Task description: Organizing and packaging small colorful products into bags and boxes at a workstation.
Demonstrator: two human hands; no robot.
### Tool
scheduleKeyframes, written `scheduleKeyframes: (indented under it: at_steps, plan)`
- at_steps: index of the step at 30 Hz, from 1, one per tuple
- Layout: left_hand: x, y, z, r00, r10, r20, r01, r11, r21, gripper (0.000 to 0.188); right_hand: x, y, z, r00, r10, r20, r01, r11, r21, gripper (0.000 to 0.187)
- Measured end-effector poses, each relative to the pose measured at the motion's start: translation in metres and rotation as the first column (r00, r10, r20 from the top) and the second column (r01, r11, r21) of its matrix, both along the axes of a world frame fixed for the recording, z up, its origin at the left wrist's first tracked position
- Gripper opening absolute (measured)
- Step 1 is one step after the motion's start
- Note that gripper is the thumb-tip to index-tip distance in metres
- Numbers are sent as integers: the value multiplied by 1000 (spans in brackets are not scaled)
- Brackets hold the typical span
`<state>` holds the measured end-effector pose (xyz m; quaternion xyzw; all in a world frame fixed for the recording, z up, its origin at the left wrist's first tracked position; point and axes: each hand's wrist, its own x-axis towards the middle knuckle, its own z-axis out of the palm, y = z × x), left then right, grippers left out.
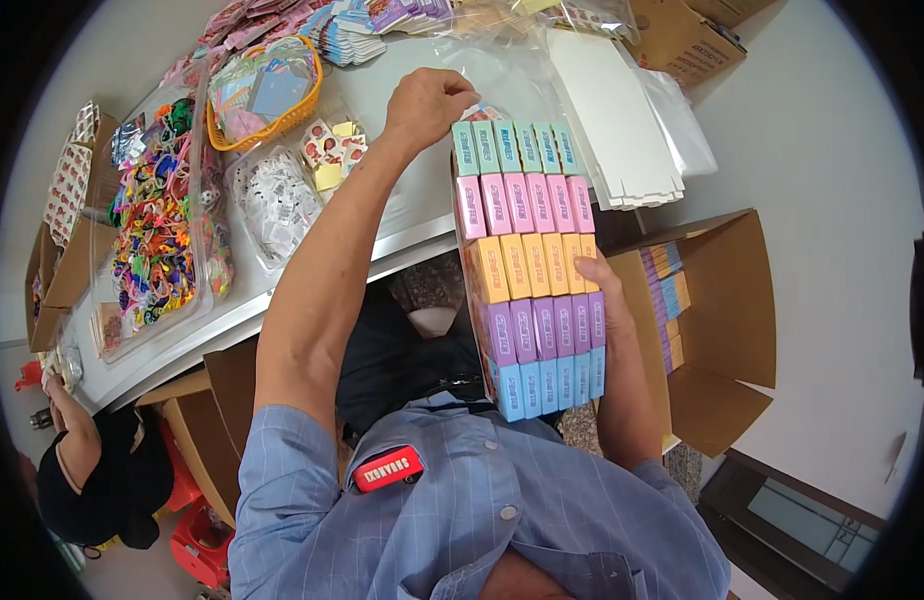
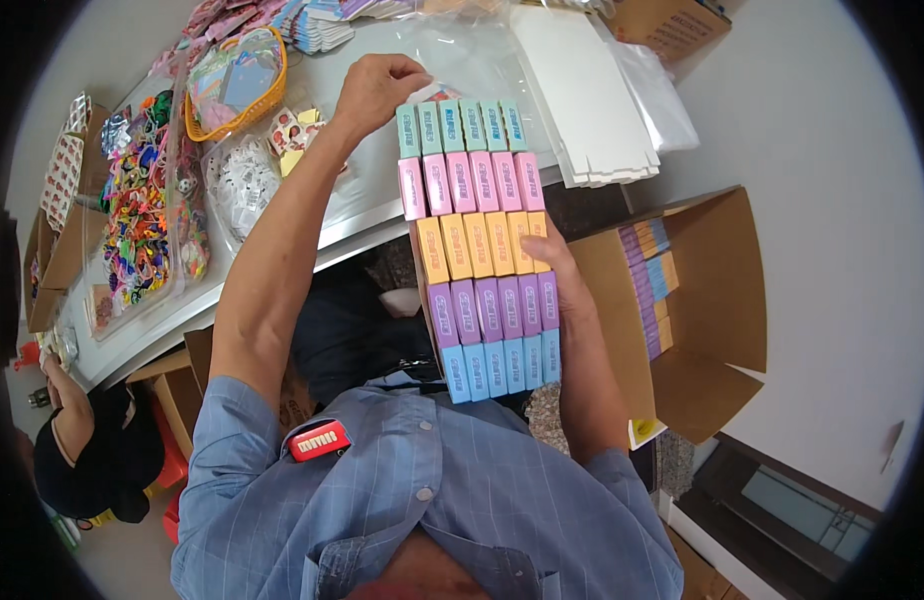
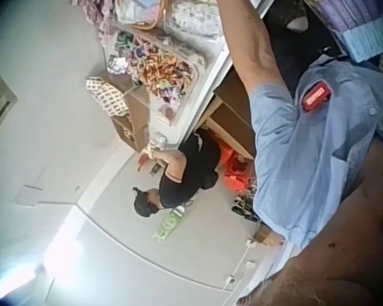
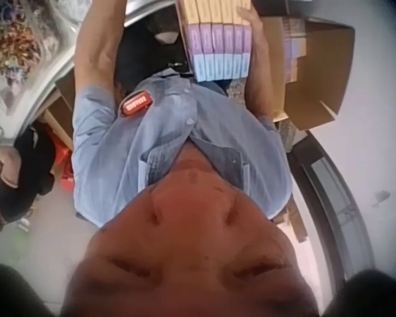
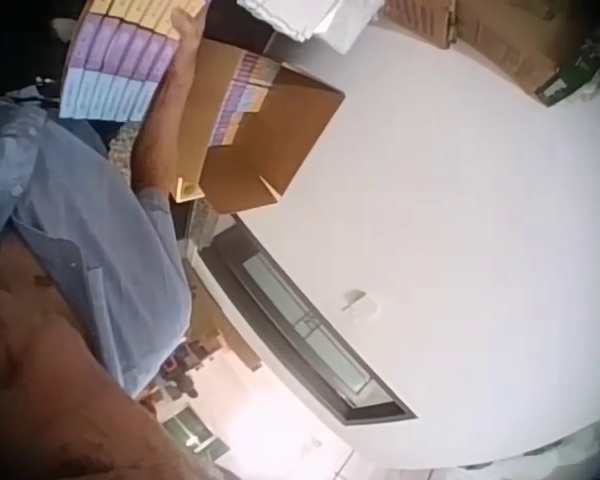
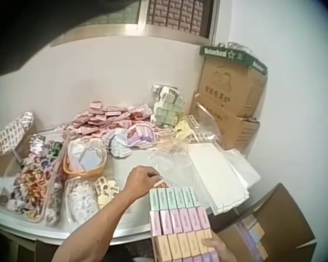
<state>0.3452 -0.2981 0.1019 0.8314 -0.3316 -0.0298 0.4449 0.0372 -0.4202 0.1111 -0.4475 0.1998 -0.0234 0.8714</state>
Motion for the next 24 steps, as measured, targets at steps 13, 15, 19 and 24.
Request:
scheduleKeyframes:
  at_steps: [13, 15, 19, 24]
  plan:
    - [7, 7, 0, 987, -74, 146, 60, 994, 96, 18, 1, -11, -32, 992, -101, 78, 110, 985, -131, 80]
    - [3, 4, 8, 994, -66, 83, 58, 994, 88, 18, 1, -8, -33, 993, -93, 79, 107, 974, -198, 82]
    - [5, 5, 11, 995, -44, -91, 46, 999, 17, 21, 5, 4, -37, 996, -5, 92, 26, 974, -227, 91]
    - [-19, 9, 3, 958, -75, -275, 19, 980, -199, 25, 5, 14, -48, 997, 34, 67, -20, 980, -197, 91]
